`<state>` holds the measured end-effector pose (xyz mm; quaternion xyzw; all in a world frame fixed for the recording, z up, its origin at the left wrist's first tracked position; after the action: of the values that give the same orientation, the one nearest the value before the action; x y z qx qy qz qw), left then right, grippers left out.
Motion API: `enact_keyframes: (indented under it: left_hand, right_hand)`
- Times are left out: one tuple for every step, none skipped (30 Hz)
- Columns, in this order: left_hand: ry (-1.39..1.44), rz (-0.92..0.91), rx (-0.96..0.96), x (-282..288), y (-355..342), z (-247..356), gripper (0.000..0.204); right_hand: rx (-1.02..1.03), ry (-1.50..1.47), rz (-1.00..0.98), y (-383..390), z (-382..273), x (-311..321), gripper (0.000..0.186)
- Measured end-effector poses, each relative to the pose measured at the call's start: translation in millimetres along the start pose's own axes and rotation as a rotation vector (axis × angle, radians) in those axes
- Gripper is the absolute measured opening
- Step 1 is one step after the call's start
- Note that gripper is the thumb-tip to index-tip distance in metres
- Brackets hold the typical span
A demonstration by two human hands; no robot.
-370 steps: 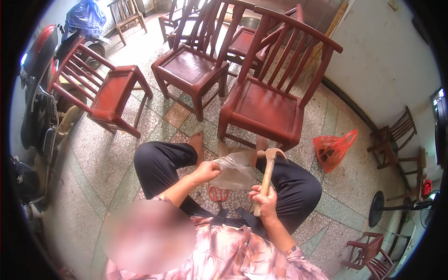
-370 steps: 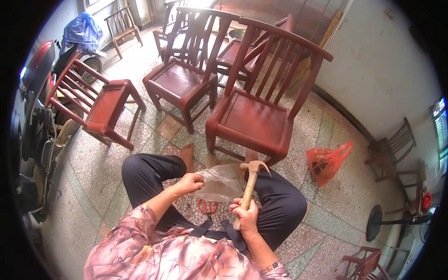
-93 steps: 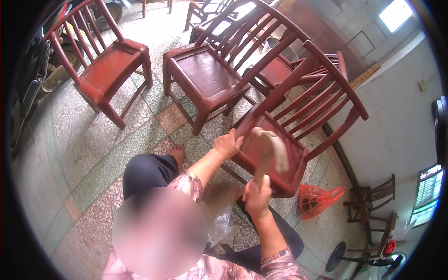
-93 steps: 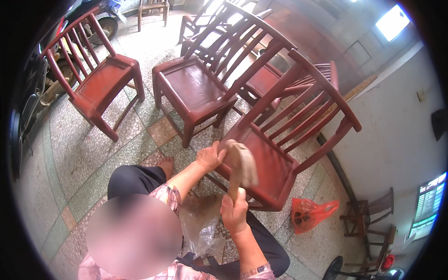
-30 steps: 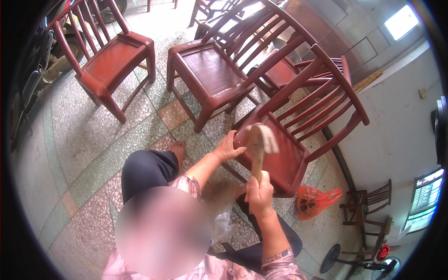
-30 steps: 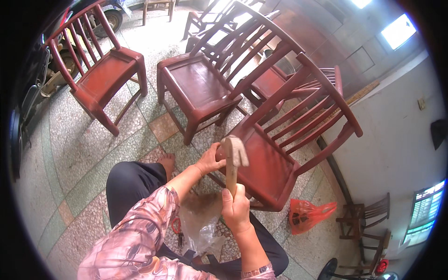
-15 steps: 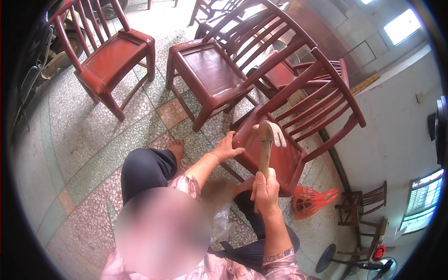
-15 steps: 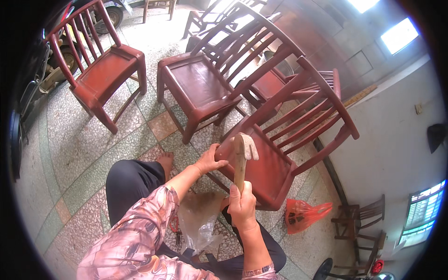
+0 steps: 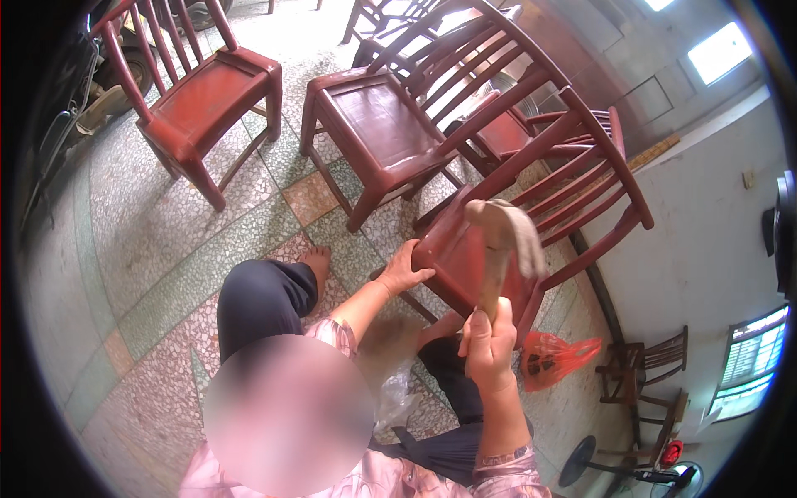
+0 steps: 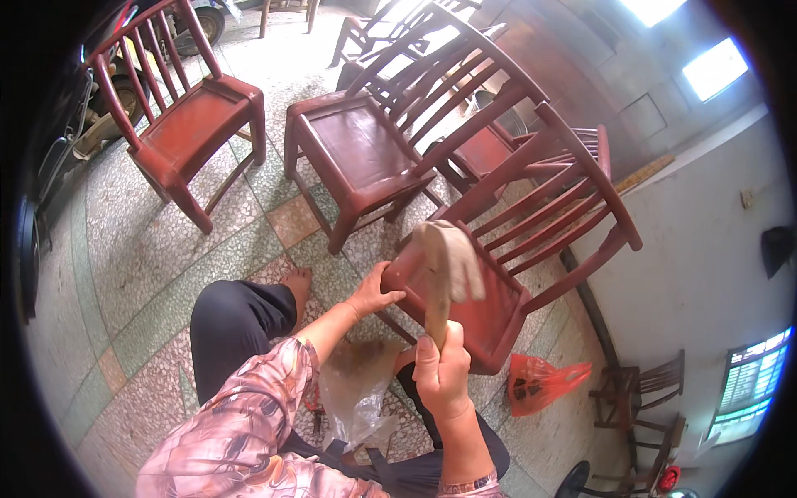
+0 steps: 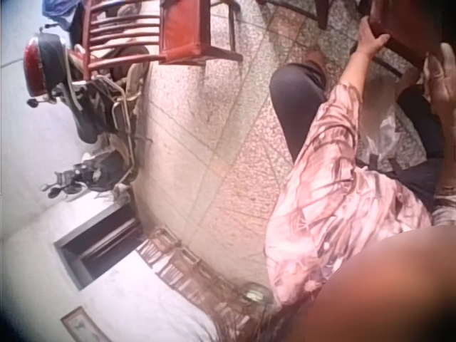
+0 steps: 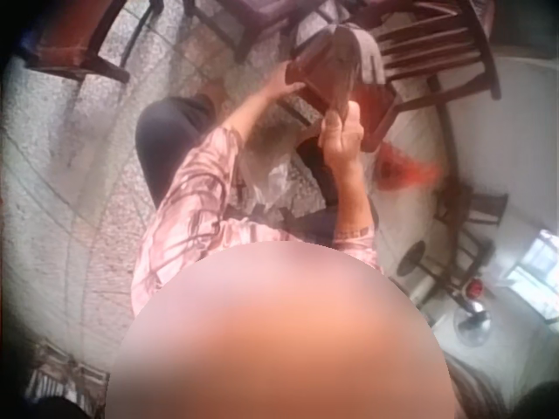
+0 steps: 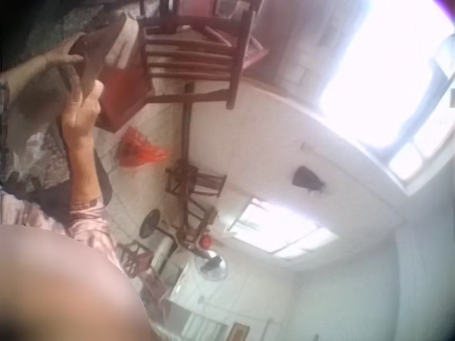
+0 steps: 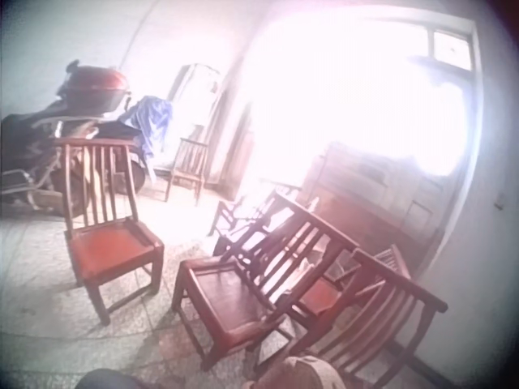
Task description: Repairing a wooden chair by hammering the frame and driving in nails.
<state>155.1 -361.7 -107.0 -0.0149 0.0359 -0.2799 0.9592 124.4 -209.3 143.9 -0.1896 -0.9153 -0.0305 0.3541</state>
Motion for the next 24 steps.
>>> enact_keyframes:
  left_hand:
    - [-0.010,0.016,-0.001,0.6,0.3,2.1,0.091]
    - [-0.022,0.033,-0.002,2.7,1.3,4.0,0.092]
    - [-0.009,0.013,-0.015,-8.6,-2.0,8.1,0.092]
    - [-0.037,-0.007,-0.019,-13.2,-3.4,4.5,0.092]
    - [-0.065,-0.026,-0.021,-16.5,-5.7,-1.5,0.092]
    - [-0.071,-0.014,-0.019,-11.6,-6.3,-6.3,0.092]
    - [-0.041,-0.023,-0.034,-9.5,-7.4,-9.7,0.092]
    - [-0.011,-0.033,-0.050,-7.7,-7.3,-13.5,0.093]
    - [-0.038,-0.024,0.003,-2.5,-7.9,-5.4,0.093]
    - [-0.037,-0.024,0.007,-2.7,-5.3,-5.4,0.093]
    - [-0.013,-0.029,0.030,-3.0,-2.0,-7.3,0.093]
    - [0.011,-0.039,0.047,-4.0,-0.4,-7.5,0.093]
    - [0.012,-0.043,0.046,-3.6,0.2,-6.5,0.093]
    - [0.019,-0.055,0.052,-3.2,0.8,-6.1,0.093]
    - [0.028,-0.069,0.056,-4.8,0.4,-5.8,0.093]
    - [0.031,-0.075,0.053,-7.2,-0.2,-2.4,0.093]
    - [0.013,-0.113,0.047,-12.0,-0.8,1.2,0.090]
    - [-0.012,-0.137,0.044,-10.6,-1.4,1.2,0.088]
    - [-0.014,-0.130,0.043,-10.0,-2.7,-0.9,0.088]
    - [-0.027,-0.123,0.040,-11.2,-4.5,-2.4,0.085]
    - [-0.041,-0.118,0.047,-11.2,-1.0,-9.4,0.082]
    - [-0.044,-0.111,0.052,-8.5,-1.6,-13.7,0.082]
    - [-0.047,-0.094,0.039,-5.0,-2.6,-16.9,0.079]
    - [-0.044,-0.085,0.027,-5.3,-1.5,-19.0,0.077]
  right_hand:
    - [-0.044,-0.059,0.008,1.8,7.3,-1.4,0.022]
    - [-0.087,-0.120,0.015,2.9,17.1,-4.9,0.020]
    - [-0.134,0.070,0.028,-0.6,44.3,-11.3,0.022]
    - [-0.262,0.310,-0.125,-6.0,76.4,-25.9,0.026]
    - [-0.310,0.316,-0.155,-5.7,95.9,-33.0,0.027]
    - [-0.350,0.317,-0.201,-4.6,96.0,-41.2,0.029]
    - [-0.342,0.314,-0.210,-4.6,91.9,-43.5,0.029]
    - [-0.259,0.257,-0.140,-5.9,80.3,-40.0,0.028]
    - [-0.185,0.204,-0.066,-6.5,68.2,-33.6,0.028]
    - [-0.189,0.204,-0.069,-3.4,65.5,-31.2,0.028]
    - [-0.147,0.160,-0.048,0.6,61.1,-27.3,0.028]
    - [-0.105,0.117,-0.021,5.1,56.4,-23.2,0.027]
    - [-0.093,0.093,-0.017,6.8,61.4,-24.9,0.028]
    - [-0.095,0.093,-0.015,5.7,67.4,-28.7,0.028]
    - [-0.144,0.120,-0.044,4.8,78.4,-35.2,0.028]
    - [-0.195,0.150,-0.070,4.1,90.2,-39.4,0.028]
    - [-0.281,0.252,-0.147,2.4,105.6,-44.5,0.029]
    - [-0.274,0.250,-0.152,1.4,106.5,-45.6,0.029]
    - [-0.262,0.229,-0.136,1.1,106.9,-44.6,0.029]
    - [-0.250,0.209,-0.119,-0.1,107.0,-43.6,0.029]
    - [-0.211,0.127,-0.102,1.6,89.1,-40.1,0.028]
    - [-0.209,0.123,-0.110,4.2,78.7,-38.3,0.028]
    - [-0.073,0.002,-0.027,5.1,59.9,-31.9,0.026]
    - [0.057,-0.113,0.062,10.7,40.9,-21.5,0.024]
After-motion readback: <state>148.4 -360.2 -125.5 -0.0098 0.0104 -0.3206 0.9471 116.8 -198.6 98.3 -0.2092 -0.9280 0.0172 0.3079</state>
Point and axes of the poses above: each hand's wrist, its own y-axis away from the middle knuckle, its own x-axis out of the back of the hand, z = x × y, the point moved 7 cm from there along -y, towards the middle knuckle, and after that the axes turned 12 degrees about y, right-handed, at the moved point
